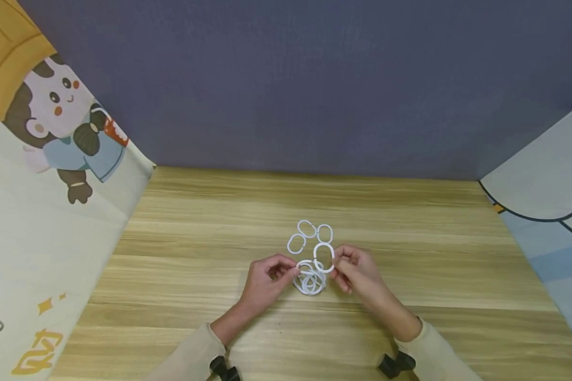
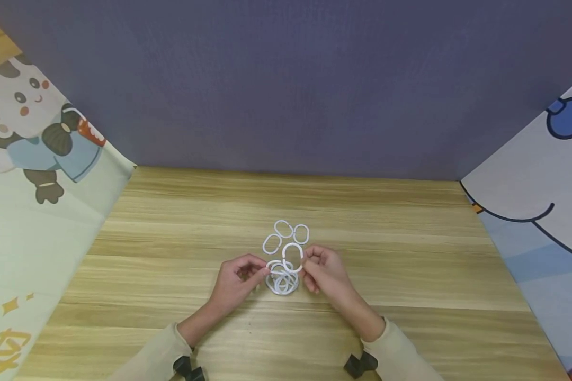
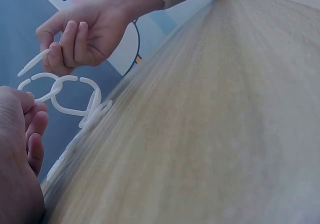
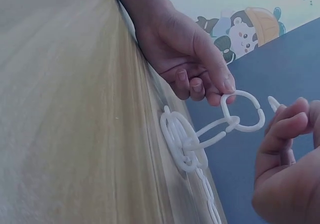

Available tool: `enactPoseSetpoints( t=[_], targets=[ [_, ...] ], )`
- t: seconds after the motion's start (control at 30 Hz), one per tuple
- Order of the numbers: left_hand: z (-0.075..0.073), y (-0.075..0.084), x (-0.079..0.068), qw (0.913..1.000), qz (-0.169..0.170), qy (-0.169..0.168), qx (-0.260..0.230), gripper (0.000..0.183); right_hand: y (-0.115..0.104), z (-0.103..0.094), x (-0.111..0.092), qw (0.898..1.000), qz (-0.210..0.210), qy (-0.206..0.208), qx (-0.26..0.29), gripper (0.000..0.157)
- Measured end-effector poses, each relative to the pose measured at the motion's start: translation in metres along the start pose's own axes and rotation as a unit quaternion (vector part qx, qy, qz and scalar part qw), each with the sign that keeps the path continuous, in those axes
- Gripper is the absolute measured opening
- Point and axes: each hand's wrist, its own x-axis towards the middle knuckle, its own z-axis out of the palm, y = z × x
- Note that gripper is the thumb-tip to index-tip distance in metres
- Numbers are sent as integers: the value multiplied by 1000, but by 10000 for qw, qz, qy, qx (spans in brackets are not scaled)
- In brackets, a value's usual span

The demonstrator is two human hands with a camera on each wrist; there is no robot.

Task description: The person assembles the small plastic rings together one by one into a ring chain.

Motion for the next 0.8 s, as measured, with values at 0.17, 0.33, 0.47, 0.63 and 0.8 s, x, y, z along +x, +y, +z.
enactPoseSetpoints(
  t=[0.17,0.33,0.47,0.63,0.8],
  targets=[
    [-1,2,0,10000,49,-42,-18,5,0,2,-1,9997,209,-47,-91,4],
    [-3,2,0,9999,106,-40,-4,5,1,3,1,9988,330,33,-373,8],
    [-4,1,-1,9999,143,-45,-21,5,3,4,3,9975,407,101,-561,11],
    [-6,0,-2,9999,161,-43,-40,4,4,6,4,9961,502,117,-718,13],
    [-7,0,-2,9998,196,-33,-56,5,5,7,5,9951,565,122,-804,16]
  ],
)
